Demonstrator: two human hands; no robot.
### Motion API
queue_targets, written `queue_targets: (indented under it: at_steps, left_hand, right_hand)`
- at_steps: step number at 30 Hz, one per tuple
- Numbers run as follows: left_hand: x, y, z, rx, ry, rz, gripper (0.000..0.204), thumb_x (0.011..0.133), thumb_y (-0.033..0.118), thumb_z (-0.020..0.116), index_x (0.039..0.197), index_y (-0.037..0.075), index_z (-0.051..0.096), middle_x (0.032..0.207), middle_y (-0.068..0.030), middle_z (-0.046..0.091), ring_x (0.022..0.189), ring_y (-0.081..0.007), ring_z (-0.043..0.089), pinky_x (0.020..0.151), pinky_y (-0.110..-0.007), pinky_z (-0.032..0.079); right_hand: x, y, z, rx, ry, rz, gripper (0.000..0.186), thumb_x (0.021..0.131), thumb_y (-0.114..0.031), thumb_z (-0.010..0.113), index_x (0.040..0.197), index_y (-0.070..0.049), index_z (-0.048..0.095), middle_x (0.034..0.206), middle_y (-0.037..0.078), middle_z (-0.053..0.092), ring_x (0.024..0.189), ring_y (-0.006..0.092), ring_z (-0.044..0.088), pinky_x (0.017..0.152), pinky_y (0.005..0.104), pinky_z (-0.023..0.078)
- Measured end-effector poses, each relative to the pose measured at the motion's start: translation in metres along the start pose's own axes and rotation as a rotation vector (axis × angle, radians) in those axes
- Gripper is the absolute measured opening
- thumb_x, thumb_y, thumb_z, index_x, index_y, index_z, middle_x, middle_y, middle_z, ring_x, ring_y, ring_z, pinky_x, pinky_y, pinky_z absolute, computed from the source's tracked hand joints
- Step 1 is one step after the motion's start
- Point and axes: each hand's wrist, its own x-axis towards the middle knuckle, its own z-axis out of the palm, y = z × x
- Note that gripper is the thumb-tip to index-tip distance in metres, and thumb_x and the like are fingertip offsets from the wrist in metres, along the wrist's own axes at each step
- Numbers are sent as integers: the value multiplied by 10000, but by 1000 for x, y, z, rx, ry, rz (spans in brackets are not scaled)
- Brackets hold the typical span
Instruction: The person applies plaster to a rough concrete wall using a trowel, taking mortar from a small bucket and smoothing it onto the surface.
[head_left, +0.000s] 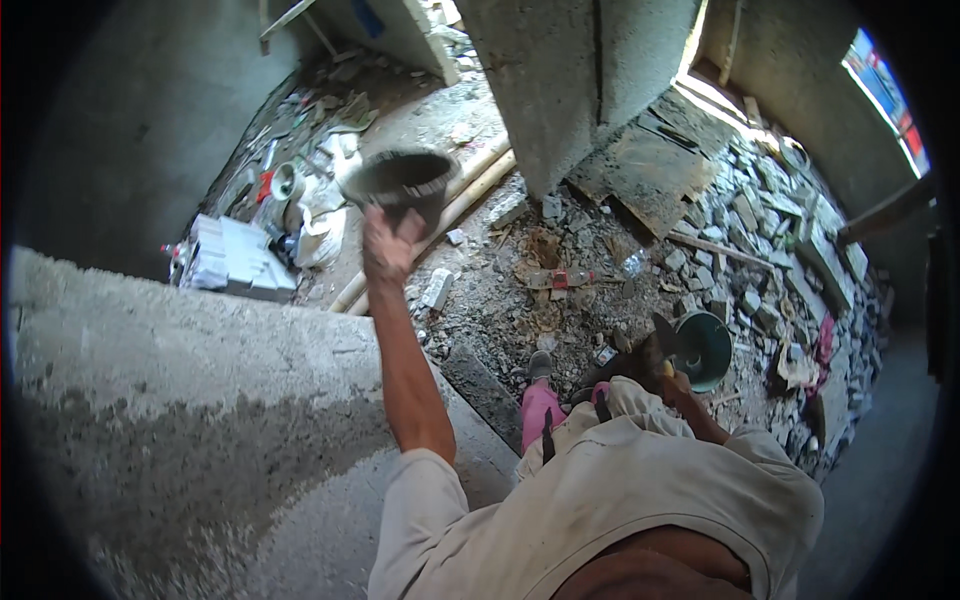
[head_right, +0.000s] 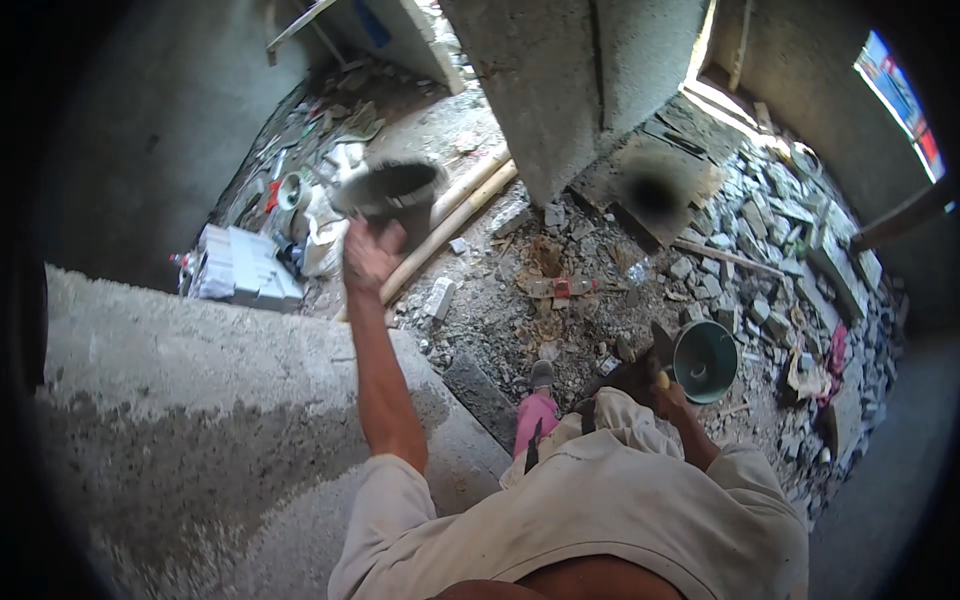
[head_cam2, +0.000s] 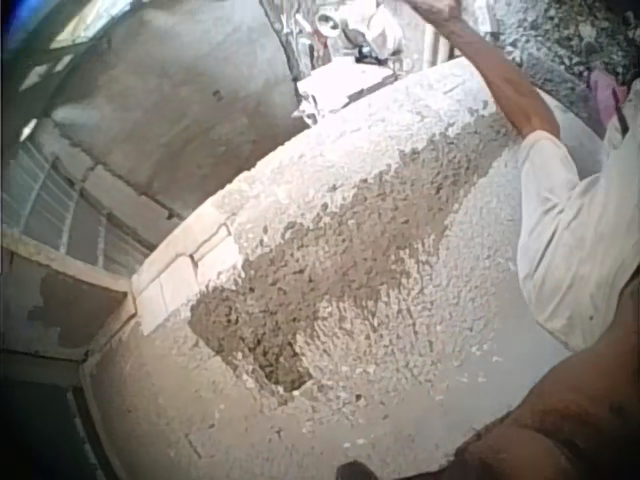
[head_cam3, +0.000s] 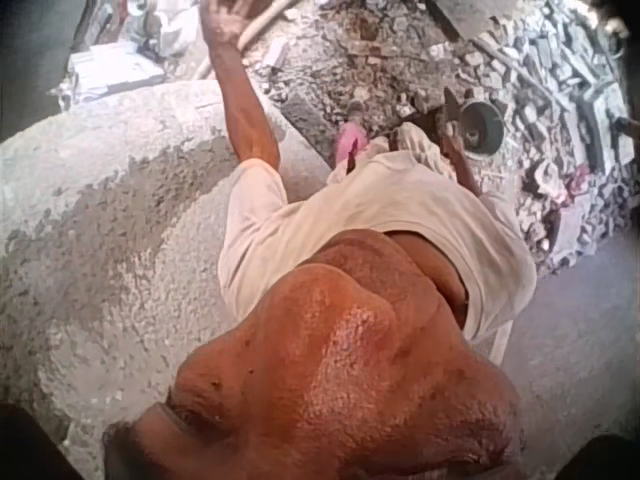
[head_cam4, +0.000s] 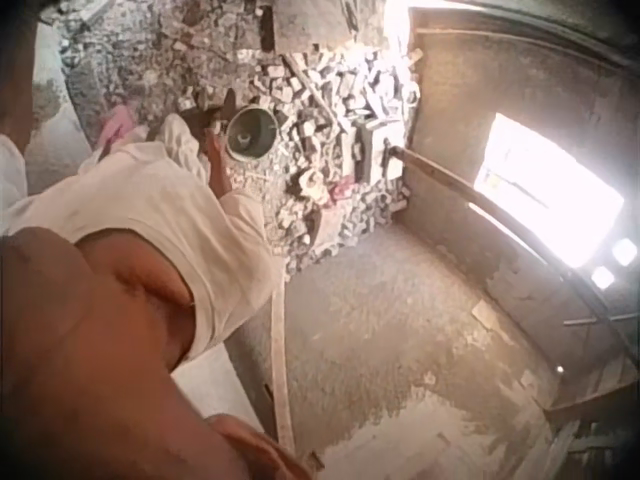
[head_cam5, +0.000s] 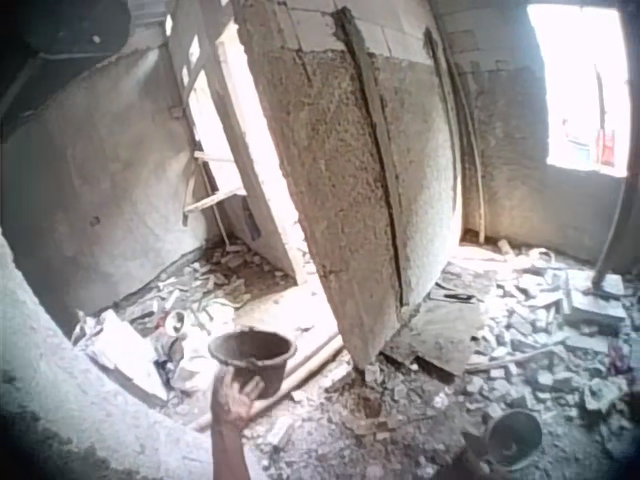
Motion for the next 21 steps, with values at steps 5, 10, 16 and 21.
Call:
queue_targets:
  at_steps: [5, 10, 16, 21]
  left_hand:
    - [36, 27, 75, 121, -270, 473, 822, 904, 397, 615, 1518, 172, 118, 1545, -195, 188, 1295, -432, 409, 1061, -557, 375]
    - [-48, -28, -91, 563, 168, 61, 803, 963, 324, 538, 1543, 157, 8, 1551, -131, 227, 1384, -296, 298, 1112, -490, 288]
    - [-288, -166, -280, 688, 629, -1124, 800, 901, 648, 432, 1490, 123, 301, 1496, -131, 337, 1338, -283, 347, 1111, -482, 264]
    - [-220, -169, -253, 840, 310, -1227, 842, 872, 704, 393, 1502, 159, 269, 1501, -142, 326, 1316, -316, 367, 1100, -523, 265]
  right_hand:
    - [-28, -39, 54, -334, 109, -97, 354, 780, -301, 680, 928, 19, 641, 813, 111, 666, 710, 250, 648, 613, 399, 503]
    - [17, -34, 79, -466, 108, -80, 445, 749, -356, 697, 952, 38, 656, 876, 162, 679, 804, 273, 658, 696, 418, 495]
    - [13, -114, 110, -97, 106, 32, 168, 827, -168, 642, 765, -23, 584, 568, 46, 558, 424, 155, 532, 377, 304, 393]
    - [2, -140, 119, 149, 217, -110, 162, 836, -168, 635, 801, -14, 601, 568, 42, 557, 445, 126, 529, 386, 301, 398]
